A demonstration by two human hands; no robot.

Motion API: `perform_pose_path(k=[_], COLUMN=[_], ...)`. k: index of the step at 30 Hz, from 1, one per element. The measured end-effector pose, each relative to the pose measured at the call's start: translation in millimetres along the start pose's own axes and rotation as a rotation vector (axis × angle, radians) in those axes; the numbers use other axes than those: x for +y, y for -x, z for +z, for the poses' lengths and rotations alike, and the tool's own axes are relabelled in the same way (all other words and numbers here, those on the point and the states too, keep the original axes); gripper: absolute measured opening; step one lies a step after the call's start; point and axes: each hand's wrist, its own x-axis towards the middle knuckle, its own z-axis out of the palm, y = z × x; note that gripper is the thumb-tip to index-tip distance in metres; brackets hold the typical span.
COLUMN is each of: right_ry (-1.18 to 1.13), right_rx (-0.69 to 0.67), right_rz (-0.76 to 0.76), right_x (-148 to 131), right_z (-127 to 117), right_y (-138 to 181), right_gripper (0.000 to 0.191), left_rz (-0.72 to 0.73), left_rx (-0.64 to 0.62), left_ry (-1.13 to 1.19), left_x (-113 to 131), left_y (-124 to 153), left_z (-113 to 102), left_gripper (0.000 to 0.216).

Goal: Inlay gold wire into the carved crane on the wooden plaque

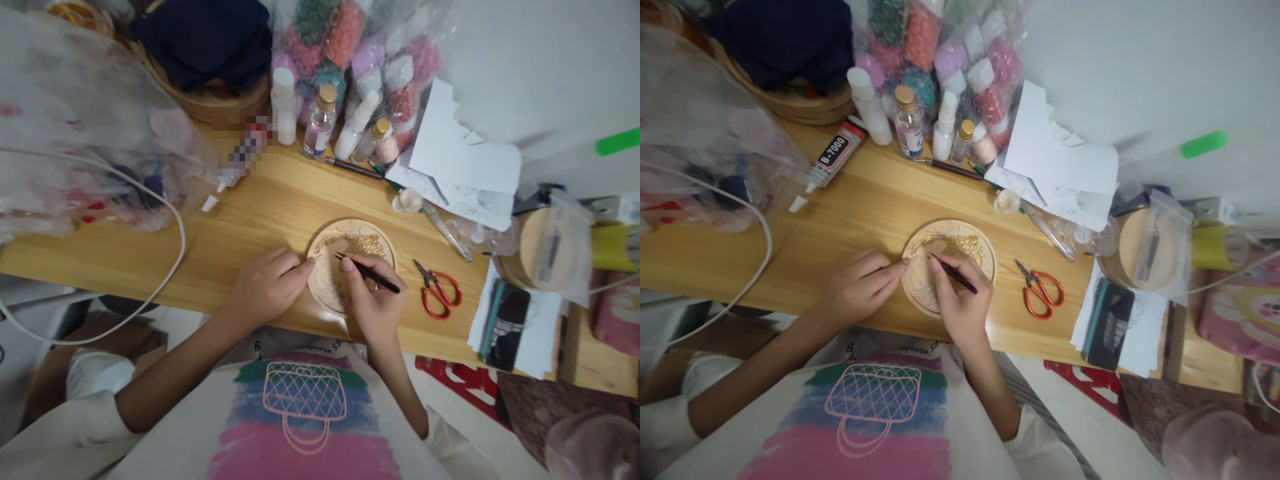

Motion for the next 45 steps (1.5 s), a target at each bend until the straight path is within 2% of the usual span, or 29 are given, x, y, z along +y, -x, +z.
perform_pose_path(k=[12, 19, 30, 39, 45], right_ry=[0.081, 0.044, 0.074, 0.094, 0.048], right_rx=[-0.139, -0.181, -0.183, -0.115, -0.070], right_rz=[-0.071, -0.044, -0.070, -0.079, -0.045], right_x=[6, 5, 4, 3, 5], right_z=[3, 3, 5, 10, 14], right_y=[-3, -6, -6, -3, 1], right_gripper=[0.007, 0.007, 0.008, 0.008, 0.007], left_rz=[0.008, -0.006, -0.008, -0.020, -0.158], left_rx=[0.024, 0.010, 0.000, -0.033, -0.073], left_ry=[-0.033, -0.046, -0.044, -0.006, 0.002], left_x=[2, 2, 2, 4, 22], left_y=[-2, -2, -1, -2, -1], left_z=[-1, -1, 0, -1, 2], left_gripper=[0.025, 0.028, 0.028, 0.028, 0.029])
